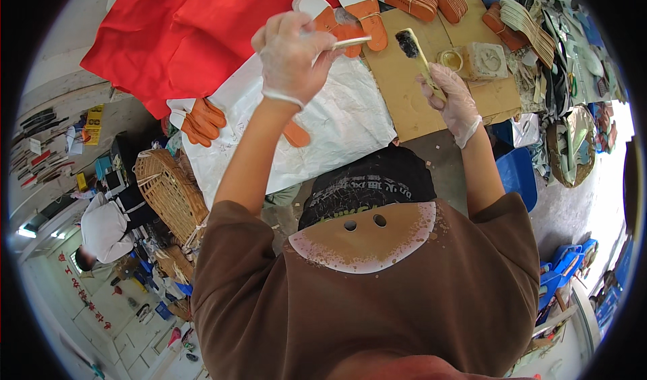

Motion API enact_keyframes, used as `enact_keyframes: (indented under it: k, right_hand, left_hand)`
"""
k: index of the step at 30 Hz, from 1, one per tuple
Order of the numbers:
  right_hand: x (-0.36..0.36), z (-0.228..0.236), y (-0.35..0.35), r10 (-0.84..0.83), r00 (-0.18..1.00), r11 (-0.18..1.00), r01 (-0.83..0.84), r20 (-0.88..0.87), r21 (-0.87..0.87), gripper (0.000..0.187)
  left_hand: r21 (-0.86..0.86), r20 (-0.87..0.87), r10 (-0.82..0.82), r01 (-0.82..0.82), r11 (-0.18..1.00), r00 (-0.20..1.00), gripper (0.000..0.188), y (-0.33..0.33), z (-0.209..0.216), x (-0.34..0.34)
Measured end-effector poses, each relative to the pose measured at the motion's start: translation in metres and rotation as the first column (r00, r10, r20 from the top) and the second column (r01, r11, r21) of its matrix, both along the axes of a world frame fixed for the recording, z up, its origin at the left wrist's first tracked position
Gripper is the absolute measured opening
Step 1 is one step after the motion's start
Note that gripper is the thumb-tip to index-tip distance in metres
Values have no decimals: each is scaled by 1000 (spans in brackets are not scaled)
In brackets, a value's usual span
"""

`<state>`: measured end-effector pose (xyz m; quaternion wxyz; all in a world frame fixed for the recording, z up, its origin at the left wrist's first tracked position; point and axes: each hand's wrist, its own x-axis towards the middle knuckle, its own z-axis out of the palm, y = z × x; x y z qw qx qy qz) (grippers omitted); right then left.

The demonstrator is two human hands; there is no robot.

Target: The recorder is applying a liquid adhesive using a small brush to the surface of shoe insoles and bottom components.

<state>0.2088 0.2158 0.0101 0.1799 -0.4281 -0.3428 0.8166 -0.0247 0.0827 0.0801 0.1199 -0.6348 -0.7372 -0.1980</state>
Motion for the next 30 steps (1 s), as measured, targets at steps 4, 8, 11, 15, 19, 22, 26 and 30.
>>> enact_keyframes:
  k: [4,8,11,15,19,22,26,30]
  right_hand:
    - [-2,-5,8,212,977,968,-209,-10,141,27]
    - [-8,-18,10,393,919,839,-342,-37,423,24]
    - [-19,-32,-1,278,961,739,-217,6,638,17]
    - [-31,-26,5,224,975,707,-169,10,687,13]
    - [-31,-19,24,304,949,485,-230,84,844,16]
    - [-28,0,33,427,881,180,-304,204,935,15]
    - [-20,8,28,607,767,132,-356,209,925,13]
    - [-4,7,21,754,629,178,-473,189,863,14]
  left_hand:
    - [-281,776,209,28,959,595,27,13,-21,-24]
    - [-117,971,102,57,991,218,31,16,-41,-32]
    - [2,990,14,113,994,-140,30,13,-49,-36]
    - [55,915,19,171,984,-403,29,7,-38,-32]
    - [38,923,47,211,977,-381,30,0,-28,-36]
    - [21,927,40,157,987,-374,29,-7,-29,-39]
    - [44,860,39,151,988,-508,27,-13,-28,-45]
    - [75,817,-38,40,996,-576,29,-24,-31,-63]
